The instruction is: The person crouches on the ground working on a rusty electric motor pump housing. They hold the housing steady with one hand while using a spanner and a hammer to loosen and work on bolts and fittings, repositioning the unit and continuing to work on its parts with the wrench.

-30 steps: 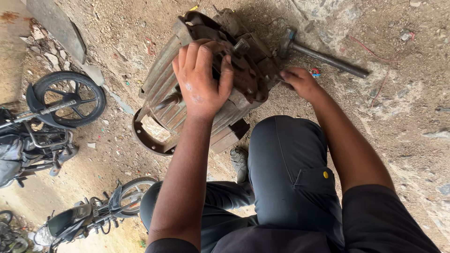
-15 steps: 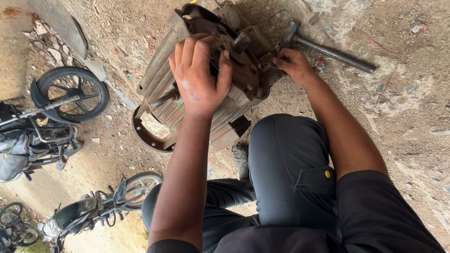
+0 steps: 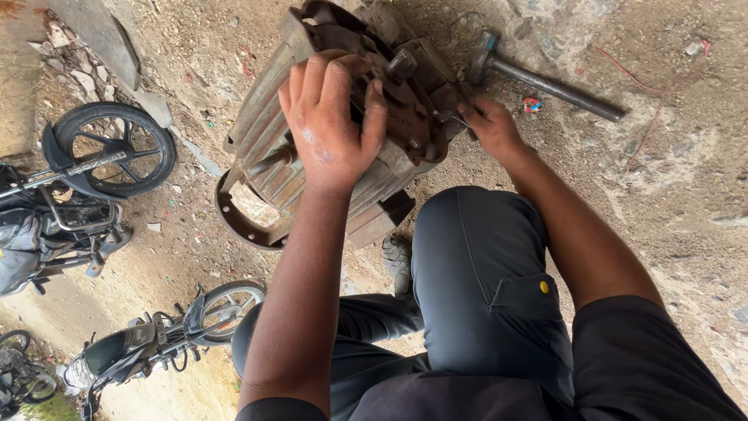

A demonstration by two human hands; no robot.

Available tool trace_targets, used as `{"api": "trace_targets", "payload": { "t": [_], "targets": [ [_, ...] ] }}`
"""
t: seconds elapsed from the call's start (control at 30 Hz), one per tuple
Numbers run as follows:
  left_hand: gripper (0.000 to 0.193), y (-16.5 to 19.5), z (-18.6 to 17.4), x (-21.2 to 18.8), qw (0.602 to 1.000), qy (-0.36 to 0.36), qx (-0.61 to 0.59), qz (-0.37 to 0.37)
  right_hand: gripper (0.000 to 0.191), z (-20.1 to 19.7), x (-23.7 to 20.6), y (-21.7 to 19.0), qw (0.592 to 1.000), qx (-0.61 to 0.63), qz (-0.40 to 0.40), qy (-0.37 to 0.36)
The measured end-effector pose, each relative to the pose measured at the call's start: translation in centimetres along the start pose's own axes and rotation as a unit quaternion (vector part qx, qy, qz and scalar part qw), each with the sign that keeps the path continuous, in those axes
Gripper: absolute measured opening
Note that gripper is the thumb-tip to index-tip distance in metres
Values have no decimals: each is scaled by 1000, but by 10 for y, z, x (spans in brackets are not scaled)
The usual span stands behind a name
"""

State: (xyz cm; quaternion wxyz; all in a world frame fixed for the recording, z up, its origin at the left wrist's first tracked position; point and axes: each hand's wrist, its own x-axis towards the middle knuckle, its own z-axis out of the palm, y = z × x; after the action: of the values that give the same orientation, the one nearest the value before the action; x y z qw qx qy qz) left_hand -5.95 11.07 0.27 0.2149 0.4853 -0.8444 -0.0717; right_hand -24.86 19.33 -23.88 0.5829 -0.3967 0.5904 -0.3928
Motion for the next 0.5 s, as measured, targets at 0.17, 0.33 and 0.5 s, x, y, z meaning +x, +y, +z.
{"api": "trace_targets", "payload": {
  "t": [0.17, 0.33, 0.5],
  "targets": [
    [21, 0, 0, 1, 1000, -2, 9, -1, 34, 10, -21, -9, 995, -69, 65, 43],
    [21, -3, 1, -1, 1000, -3, 7, -1, 35, 15, -30, -3, 989, -131, -15, 67],
    [22, -4, 2, -2, 1000, 8, -2, -1, 24, 10, -47, 15, 996, -86, 33, -9]
  ]
}}
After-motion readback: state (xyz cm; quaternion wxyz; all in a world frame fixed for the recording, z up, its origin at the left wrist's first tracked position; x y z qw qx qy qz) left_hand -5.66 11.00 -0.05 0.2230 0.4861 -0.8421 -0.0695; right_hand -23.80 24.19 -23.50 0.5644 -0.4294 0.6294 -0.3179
